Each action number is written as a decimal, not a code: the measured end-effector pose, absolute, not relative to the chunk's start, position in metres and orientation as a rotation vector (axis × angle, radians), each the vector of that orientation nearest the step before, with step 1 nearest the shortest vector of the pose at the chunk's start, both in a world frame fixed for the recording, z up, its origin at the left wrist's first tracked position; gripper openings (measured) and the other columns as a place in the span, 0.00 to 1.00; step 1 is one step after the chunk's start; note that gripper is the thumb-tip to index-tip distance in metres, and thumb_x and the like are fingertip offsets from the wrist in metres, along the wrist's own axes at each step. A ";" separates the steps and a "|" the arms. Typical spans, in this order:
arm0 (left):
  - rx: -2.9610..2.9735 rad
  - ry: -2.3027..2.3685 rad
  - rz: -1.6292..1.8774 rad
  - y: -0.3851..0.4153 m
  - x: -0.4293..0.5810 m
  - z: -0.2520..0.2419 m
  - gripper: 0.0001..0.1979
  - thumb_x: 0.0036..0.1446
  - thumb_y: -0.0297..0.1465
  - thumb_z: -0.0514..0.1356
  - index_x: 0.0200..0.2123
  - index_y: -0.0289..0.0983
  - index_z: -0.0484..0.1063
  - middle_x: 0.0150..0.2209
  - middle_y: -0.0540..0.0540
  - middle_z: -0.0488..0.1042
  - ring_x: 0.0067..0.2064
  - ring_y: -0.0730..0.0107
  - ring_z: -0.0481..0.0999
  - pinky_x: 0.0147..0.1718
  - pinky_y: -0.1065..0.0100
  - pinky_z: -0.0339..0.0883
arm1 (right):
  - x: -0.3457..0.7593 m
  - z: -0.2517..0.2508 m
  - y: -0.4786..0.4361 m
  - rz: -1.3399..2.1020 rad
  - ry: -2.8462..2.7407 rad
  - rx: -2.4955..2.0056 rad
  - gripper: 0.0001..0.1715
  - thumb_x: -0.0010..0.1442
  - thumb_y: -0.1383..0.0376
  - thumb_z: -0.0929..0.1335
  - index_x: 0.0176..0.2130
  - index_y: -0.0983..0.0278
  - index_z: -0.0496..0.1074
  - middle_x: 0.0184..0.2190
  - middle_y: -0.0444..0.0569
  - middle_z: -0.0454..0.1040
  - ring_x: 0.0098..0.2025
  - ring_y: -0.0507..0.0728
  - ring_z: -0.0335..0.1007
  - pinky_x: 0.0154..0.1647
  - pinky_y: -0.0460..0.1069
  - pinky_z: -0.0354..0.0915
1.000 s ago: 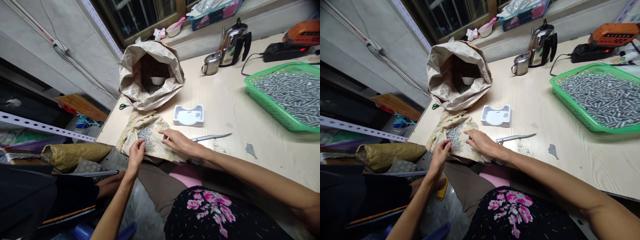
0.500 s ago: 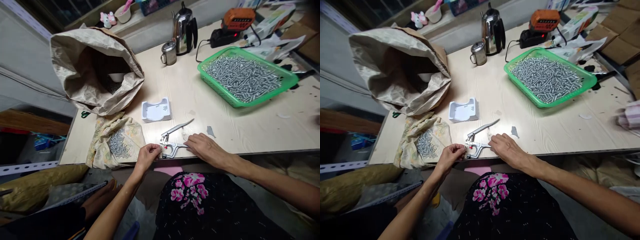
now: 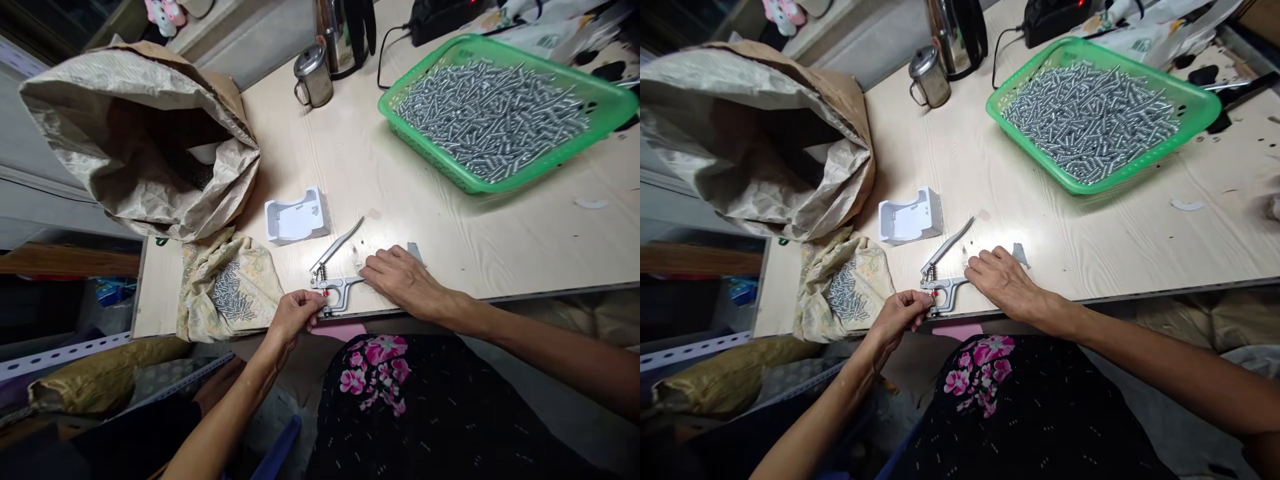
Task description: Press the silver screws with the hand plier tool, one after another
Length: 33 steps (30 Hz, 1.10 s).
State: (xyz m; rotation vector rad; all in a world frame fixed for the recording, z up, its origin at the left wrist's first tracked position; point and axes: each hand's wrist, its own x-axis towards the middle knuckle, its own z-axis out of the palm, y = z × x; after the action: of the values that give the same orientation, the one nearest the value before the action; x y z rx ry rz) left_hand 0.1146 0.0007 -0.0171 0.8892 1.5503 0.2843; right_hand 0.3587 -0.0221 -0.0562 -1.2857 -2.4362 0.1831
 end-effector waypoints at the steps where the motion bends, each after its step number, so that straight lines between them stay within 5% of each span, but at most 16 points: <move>1: 0.893 1.560 0.277 0.001 0.115 -0.016 0.23 0.35 0.44 0.73 0.26 0.33 0.72 0.14 0.56 0.66 0.15 0.81 0.60 0.13 0.77 0.53 | 0.359 -0.056 -0.022 0.194 -2.431 -1.286 0.12 0.64 0.76 0.61 0.34 0.65 0.69 0.33 0.50 0.71 0.35 0.57 0.59 0.37 0.53 0.48; 12: 0.946 1.606 0.059 0.011 0.119 -0.009 0.14 0.42 0.37 0.71 0.26 0.33 0.73 0.15 0.56 0.66 0.14 0.82 0.61 0.11 0.78 0.53 | 0.358 -0.057 -0.023 0.282 -2.437 -1.311 0.11 0.65 0.74 0.60 0.36 0.65 0.70 0.34 0.50 0.72 0.37 0.58 0.62 0.39 0.53 0.51; 16: 0.968 1.589 -0.069 0.019 0.118 -0.009 0.13 0.45 0.36 0.70 0.26 0.33 0.73 0.12 0.57 0.64 0.13 0.82 0.60 0.12 0.78 0.54 | 0.365 -0.052 -0.018 0.406 -2.434 -1.323 0.09 0.68 0.63 0.63 0.40 0.65 0.71 0.40 0.53 0.73 0.42 0.60 0.65 0.43 0.55 0.56; 18: 0.971 1.582 -0.103 0.021 0.117 -0.010 0.12 0.46 0.36 0.69 0.26 0.34 0.73 0.12 0.57 0.64 0.13 0.81 0.60 0.12 0.78 0.55 | 0.372 -0.047 -0.009 0.407 -2.412 -1.322 0.18 0.65 0.56 0.66 0.48 0.66 0.70 0.50 0.58 0.71 0.50 0.64 0.64 0.47 0.57 0.59; 21: 0.971 1.575 -0.099 0.021 0.117 -0.010 0.11 0.46 0.35 0.69 0.26 0.34 0.73 0.13 0.57 0.65 0.13 0.82 0.61 0.12 0.79 0.56 | 0.382 -0.045 0.012 0.348 -2.459 -1.287 0.43 0.56 0.48 0.72 0.61 0.69 0.61 0.63 0.66 0.61 0.63 0.72 0.54 0.56 0.64 0.57; 25: 0.964 1.578 -0.077 0.017 0.117 -0.011 0.13 0.45 0.36 0.70 0.25 0.34 0.73 0.13 0.56 0.65 0.13 0.81 0.61 0.13 0.79 0.56 | 0.388 -0.053 0.035 0.367 -2.577 -1.192 0.59 0.45 0.39 0.74 0.64 0.67 0.57 0.63 0.67 0.60 0.66 0.77 0.47 0.59 0.72 0.52; 33: 0.969 1.576 -0.057 0.016 0.114 -0.014 0.12 0.47 0.36 0.69 0.26 0.35 0.73 0.12 0.55 0.65 0.13 0.81 0.61 0.14 0.78 0.56 | 0.382 -0.041 0.032 0.355 -2.629 -1.203 0.44 0.49 0.46 0.74 0.57 0.64 0.64 0.49 0.58 0.71 0.51 0.69 0.62 0.54 0.65 0.56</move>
State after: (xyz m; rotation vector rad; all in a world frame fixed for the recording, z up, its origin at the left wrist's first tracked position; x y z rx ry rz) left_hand 0.1140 0.0164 -0.0142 0.9685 1.5758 -0.0574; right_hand 0.3817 0.0324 -0.0412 -1.2032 -2.6286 0.3550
